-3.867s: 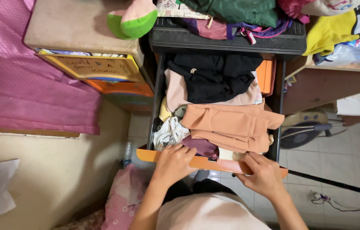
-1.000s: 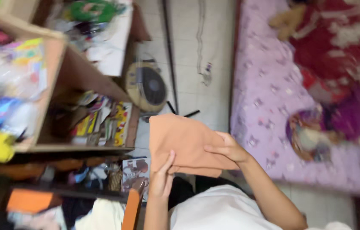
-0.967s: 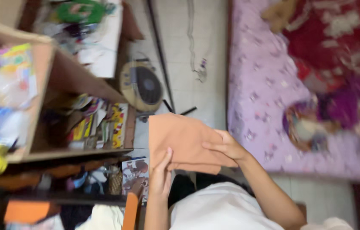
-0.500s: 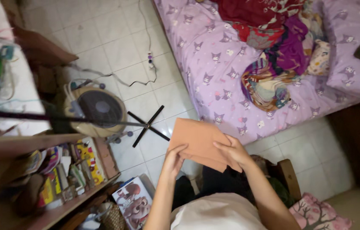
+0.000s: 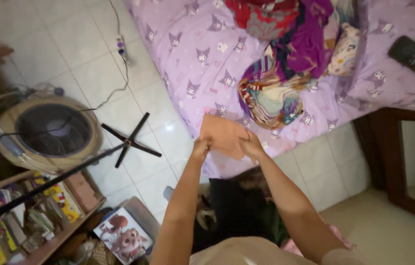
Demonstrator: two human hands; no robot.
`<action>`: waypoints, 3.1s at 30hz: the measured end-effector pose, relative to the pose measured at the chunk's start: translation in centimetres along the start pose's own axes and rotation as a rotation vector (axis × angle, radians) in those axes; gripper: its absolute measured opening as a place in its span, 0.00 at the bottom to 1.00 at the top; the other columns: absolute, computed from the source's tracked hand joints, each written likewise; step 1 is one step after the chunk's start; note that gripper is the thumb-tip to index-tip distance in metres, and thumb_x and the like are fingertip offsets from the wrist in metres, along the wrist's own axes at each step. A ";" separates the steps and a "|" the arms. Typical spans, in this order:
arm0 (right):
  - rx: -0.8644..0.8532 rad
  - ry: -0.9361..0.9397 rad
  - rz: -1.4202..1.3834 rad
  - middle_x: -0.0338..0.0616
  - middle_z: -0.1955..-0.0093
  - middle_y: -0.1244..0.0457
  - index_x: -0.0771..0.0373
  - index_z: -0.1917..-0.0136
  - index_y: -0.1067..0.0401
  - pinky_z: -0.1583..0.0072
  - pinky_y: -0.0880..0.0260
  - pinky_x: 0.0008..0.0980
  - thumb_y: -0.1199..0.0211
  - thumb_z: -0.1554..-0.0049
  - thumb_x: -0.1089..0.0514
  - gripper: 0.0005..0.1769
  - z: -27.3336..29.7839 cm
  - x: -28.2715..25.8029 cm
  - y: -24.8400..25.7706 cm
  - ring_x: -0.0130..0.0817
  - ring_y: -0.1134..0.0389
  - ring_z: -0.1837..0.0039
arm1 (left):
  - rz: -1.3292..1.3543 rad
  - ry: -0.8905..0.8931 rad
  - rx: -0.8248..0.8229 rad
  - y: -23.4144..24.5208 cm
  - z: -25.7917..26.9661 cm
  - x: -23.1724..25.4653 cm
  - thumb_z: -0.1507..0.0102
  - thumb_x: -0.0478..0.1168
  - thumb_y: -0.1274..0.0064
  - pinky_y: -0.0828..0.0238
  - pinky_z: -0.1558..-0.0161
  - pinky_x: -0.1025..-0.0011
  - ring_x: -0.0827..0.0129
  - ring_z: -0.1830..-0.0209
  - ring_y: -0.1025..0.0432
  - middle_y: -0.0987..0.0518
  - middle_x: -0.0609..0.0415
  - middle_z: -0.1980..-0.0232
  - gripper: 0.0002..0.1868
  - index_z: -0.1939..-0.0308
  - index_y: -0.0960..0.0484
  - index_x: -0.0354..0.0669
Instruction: The person removes various clothing items and small boxes from a drawer and places them on the bed. After emptying the drawer, the person wipes the inside of the drawer with a yellow cloth.
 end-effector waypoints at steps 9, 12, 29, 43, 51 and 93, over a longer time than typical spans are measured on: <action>0.476 0.276 0.791 0.63 0.33 0.37 0.67 0.29 0.37 0.32 0.36 0.53 0.40 0.43 0.57 0.31 -2.9 -3.1 1.8 0.62 0.37 0.32 | -0.436 -0.100 0.120 1.3 -0.6 -1.7 0.37 0.43 0.42 0.40 0.76 0.70 0.73 0.77 0.36 0.23 0.55 0.68 0.23 0.38 0.20 0.40; 0.392 0.573 0.840 0.64 0.27 0.42 0.66 0.30 0.38 0.26 0.41 0.53 0.36 0.46 0.57 0.32 -1.5 -3.3 0.1 0.63 0.43 0.25 | -0.409 -0.036 0.157 2.5 3.3 -1.1 0.32 0.47 0.45 0.33 0.69 0.71 0.72 0.68 0.30 0.20 0.55 0.60 0.20 0.42 0.15 0.39; -0.580 0.940 0.306 0.49 0.39 0.33 0.67 0.35 0.32 0.42 0.28 0.32 0.40 0.37 0.63 0.17 31.1 -12.1 -29.0 0.35 0.27 0.43 | 0.325 -0.730 0.478 20.6 45.8 -0.5 0.31 0.37 0.53 0.27 0.51 0.71 0.69 0.56 0.22 0.15 0.49 0.54 0.14 0.47 0.17 0.34; -1.270 1.383 0.239 0.52 0.38 0.34 0.67 0.35 0.30 0.38 0.29 0.35 0.39 0.39 0.67 0.18 64.6 -8.6 -48.7 0.43 0.29 0.38 | 0.560 -1.228 1.016 33.7 75.7 -13.7 0.28 0.36 0.54 0.27 0.47 0.74 0.72 0.54 0.24 0.17 0.51 0.54 0.12 0.49 0.18 0.31; -1.759 1.893 0.489 0.56 0.28 0.40 0.65 0.32 0.34 0.32 0.34 0.46 0.31 0.44 0.60 0.29 75.2 -5.8 -58.2 0.57 0.36 0.30 | 0.763 -1.261 1.374 38.6 80.2 -21.3 0.28 0.36 0.53 0.29 0.42 0.73 0.73 0.47 0.25 0.19 0.54 0.49 0.11 0.47 0.20 0.32; -1.555 2.519 0.831 0.57 0.24 0.43 0.59 0.25 0.37 0.51 0.23 0.38 0.39 0.53 0.65 0.41 79.1 2.5 -66.7 0.58 0.34 0.30 | 1.376 -1.432 0.923 42.9 79.5 -27.6 0.32 0.60 0.51 0.36 0.29 0.54 0.50 0.29 0.31 0.25 0.38 0.35 0.32 0.37 0.27 0.35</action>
Point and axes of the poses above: each hand's wrist, its own z-axis away from the middle knuckle, its own y-axis out of the back of the hand, x = y × z, the point moved 3 cm from there along -z, towards the middle knuckle
